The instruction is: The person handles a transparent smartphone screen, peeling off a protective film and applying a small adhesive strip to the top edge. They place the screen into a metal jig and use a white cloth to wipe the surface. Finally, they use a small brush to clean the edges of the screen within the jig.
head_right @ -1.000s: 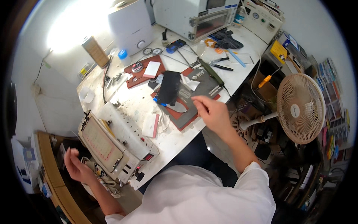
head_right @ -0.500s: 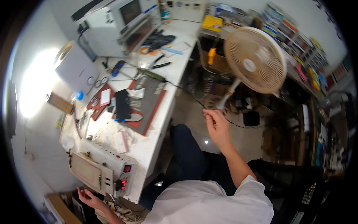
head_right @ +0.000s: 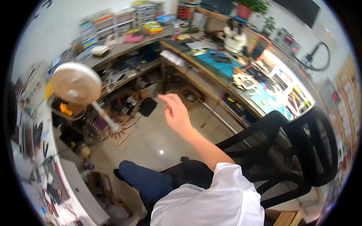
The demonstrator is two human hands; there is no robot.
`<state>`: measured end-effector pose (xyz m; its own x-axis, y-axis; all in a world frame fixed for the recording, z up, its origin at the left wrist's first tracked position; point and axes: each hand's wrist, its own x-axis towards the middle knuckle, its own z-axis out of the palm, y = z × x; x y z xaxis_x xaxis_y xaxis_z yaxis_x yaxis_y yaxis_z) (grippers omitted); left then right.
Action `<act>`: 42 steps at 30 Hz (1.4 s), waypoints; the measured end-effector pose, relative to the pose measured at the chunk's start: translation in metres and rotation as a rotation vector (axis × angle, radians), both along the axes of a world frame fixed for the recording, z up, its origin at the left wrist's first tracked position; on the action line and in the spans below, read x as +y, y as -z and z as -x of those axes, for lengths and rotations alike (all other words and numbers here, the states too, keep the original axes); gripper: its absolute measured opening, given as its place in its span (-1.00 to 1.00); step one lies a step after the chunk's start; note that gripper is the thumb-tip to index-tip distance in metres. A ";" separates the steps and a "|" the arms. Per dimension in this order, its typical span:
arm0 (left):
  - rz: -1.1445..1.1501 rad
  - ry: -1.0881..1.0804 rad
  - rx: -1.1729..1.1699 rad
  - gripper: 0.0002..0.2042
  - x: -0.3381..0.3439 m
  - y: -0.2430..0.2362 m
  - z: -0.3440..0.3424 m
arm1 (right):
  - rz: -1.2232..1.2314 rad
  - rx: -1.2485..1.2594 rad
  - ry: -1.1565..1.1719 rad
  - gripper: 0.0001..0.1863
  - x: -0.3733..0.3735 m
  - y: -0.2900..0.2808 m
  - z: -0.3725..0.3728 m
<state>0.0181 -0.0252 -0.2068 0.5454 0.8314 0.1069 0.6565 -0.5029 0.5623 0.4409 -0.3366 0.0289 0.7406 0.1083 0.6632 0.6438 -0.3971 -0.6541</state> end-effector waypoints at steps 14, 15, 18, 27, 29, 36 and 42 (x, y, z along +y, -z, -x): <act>-0.050 0.578 -0.103 -0.40 -0.091 -0.021 -0.186 | 0.062 -0.284 1.104 -0.66 -0.403 -0.023 -0.155; -0.049 0.612 -0.106 -0.41 -0.101 -0.022 -0.197 | 0.054 -0.187 1.174 -0.65 -0.448 -0.021 -0.154; -0.081 0.655 -0.093 -0.45 -0.119 -0.031 -0.216 | 0.039 0.178 1.297 -0.65 -0.525 -0.015 -0.135; -0.088 0.815 -0.021 -0.53 -0.159 -0.040 -0.250 | 0.428 0.290 1.495 -0.64 -0.748 0.024 -0.073; -0.080 0.851 0.021 -0.55 -0.168 -0.039 -0.255 | 0.461 0.336 1.482 -0.65 -0.778 0.027 -0.059; -0.068 0.886 0.162 -0.61 -0.203 -0.043 -0.260 | 0.421 0.413 1.411 -0.72 -0.825 0.004 -0.082; -0.058 0.865 0.272 -0.65 -0.232 -0.044 -0.262 | 0.356 0.474 1.398 -0.74 -0.845 0.005 -0.126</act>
<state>0.2806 -0.2570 -0.1626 0.9892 0.1174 -0.0876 0.1429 -0.9048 0.4012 0.5666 -1.1817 0.0241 0.5114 -0.7421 0.4334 -0.6081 -0.6688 -0.4276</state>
